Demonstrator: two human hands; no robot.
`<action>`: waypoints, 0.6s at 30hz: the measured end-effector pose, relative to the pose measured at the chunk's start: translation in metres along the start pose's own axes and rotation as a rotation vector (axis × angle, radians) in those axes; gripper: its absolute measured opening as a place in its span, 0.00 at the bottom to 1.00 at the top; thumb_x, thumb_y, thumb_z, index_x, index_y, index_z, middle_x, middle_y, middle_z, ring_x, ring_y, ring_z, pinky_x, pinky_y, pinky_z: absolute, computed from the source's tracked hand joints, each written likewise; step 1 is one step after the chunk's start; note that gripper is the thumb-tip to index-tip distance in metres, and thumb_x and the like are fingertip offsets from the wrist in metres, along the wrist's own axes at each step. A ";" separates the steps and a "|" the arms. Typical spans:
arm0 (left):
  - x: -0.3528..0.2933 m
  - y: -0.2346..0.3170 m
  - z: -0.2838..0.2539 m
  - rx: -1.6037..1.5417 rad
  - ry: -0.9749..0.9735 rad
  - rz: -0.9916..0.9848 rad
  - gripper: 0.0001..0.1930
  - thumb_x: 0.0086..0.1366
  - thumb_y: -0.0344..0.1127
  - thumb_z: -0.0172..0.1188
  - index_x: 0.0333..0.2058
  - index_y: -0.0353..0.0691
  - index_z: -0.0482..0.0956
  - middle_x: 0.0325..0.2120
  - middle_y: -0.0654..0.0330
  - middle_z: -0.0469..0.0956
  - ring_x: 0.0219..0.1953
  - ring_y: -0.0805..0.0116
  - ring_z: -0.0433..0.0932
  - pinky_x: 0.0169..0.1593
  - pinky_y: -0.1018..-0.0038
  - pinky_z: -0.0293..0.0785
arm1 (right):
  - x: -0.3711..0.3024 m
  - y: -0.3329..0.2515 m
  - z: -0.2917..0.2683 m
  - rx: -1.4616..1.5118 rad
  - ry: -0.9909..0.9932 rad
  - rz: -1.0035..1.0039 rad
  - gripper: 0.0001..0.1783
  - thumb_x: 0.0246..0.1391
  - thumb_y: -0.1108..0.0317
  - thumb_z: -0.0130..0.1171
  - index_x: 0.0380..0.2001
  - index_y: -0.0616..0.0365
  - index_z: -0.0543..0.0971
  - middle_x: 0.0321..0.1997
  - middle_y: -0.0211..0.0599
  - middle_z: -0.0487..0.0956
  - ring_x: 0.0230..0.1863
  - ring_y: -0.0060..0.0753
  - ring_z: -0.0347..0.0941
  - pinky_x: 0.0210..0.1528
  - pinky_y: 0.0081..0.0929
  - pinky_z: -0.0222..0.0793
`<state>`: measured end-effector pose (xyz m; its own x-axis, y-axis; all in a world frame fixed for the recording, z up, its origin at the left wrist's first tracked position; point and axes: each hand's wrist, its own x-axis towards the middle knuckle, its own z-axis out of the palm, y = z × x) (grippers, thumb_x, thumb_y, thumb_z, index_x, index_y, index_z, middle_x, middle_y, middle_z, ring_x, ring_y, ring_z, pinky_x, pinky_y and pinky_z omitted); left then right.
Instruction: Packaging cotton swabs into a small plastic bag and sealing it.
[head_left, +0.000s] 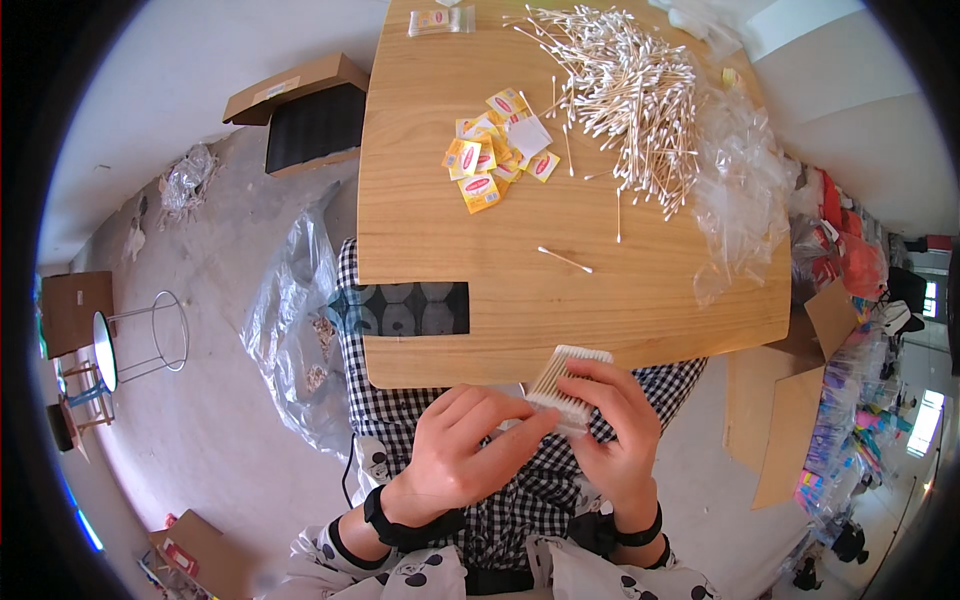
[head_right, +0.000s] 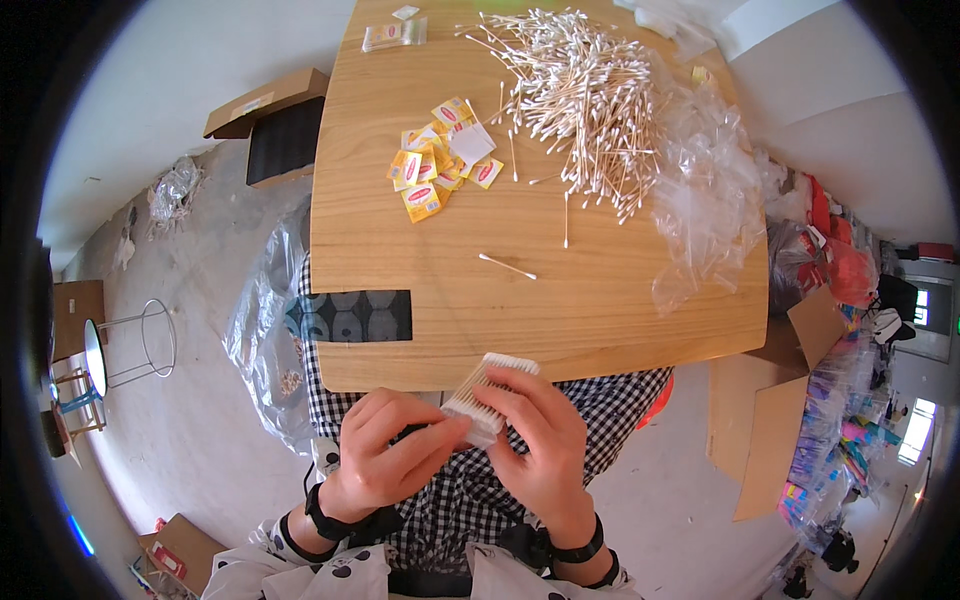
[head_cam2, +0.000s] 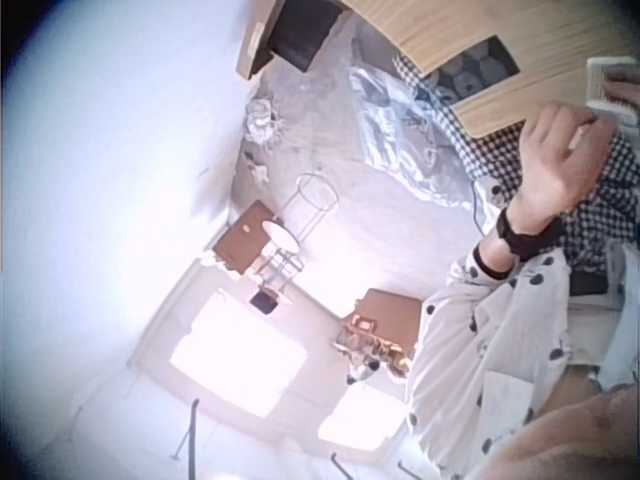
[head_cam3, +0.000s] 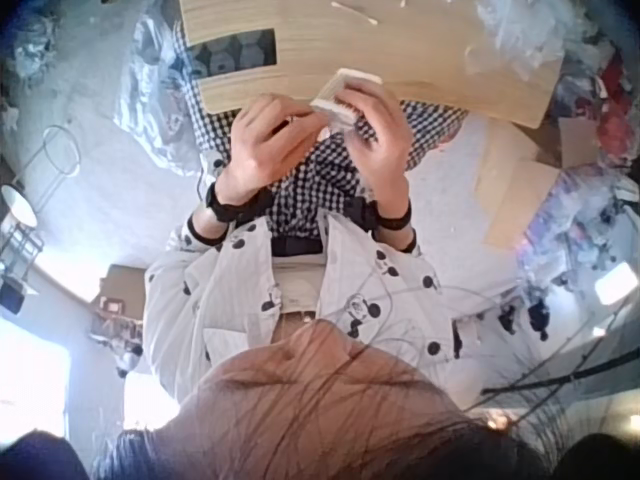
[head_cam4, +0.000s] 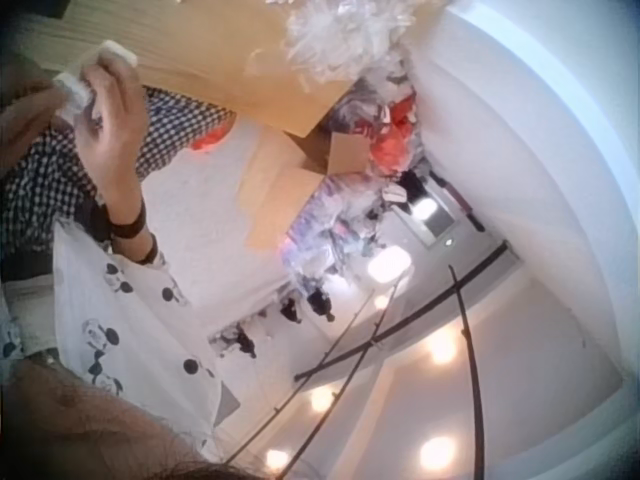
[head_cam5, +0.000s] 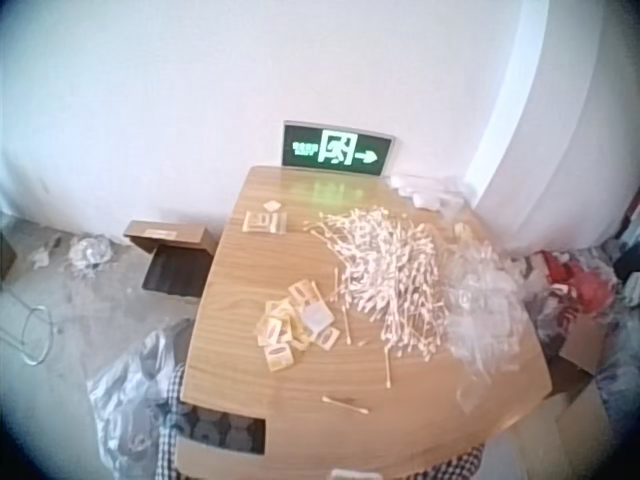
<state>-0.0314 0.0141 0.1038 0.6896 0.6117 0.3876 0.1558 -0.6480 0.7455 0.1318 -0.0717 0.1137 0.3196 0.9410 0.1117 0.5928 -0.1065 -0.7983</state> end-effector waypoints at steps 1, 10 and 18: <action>-0.001 0.000 0.002 0.002 -0.001 -0.002 0.15 0.44 0.24 0.67 0.35 0.40 0.83 0.31 0.63 0.77 0.29 0.68 0.75 0.30 0.74 0.71 | 0.001 0.002 -0.001 -0.040 -0.020 -0.018 0.19 0.36 0.81 0.62 0.38 0.59 0.80 0.44 0.41 0.79 0.41 0.44 0.77 0.43 0.33 0.72; -0.005 -0.006 0.015 -0.490 -0.067 -0.744 0.07 0.60 0.27 0.63 0.37 0.34 0.80 0.29 0.59 0.79 0.29 0.71 0.80 0.26 0.77 0.79 | 0.012 0.004 0.014 0.133 0.035 0.297 0.19 0.42 0.81 0.62 0.41 0.60 0.77 0.45 0.44 0.77 0.38 0.39 0.76 0.43 0.31 0.71; -0.011 -0.024 0.030 -0.890 -0.041 -1.120 0.08 0.64 0.32 0.62 0.38 0.33 0.79 0.31 0.59 0.82 0.31 0.77 0.79 0.25 0.79 0.81 | -0.001 0.014 0.033 0.117 -0.041 0.127 0.13 0.44 0.77 0.66 0.33 0.60 0.74 0.44 0.43 0.78 0.41 0.44 0.77 0.43 0.31 0.72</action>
<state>-0.0213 0.0097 0.0650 0.5236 0.5784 -0.6256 0.1450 0.6631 0.7344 0.1159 -0.0637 0.0827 0.3547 0.9348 -0.0170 0.4584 -0.1897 -0.8683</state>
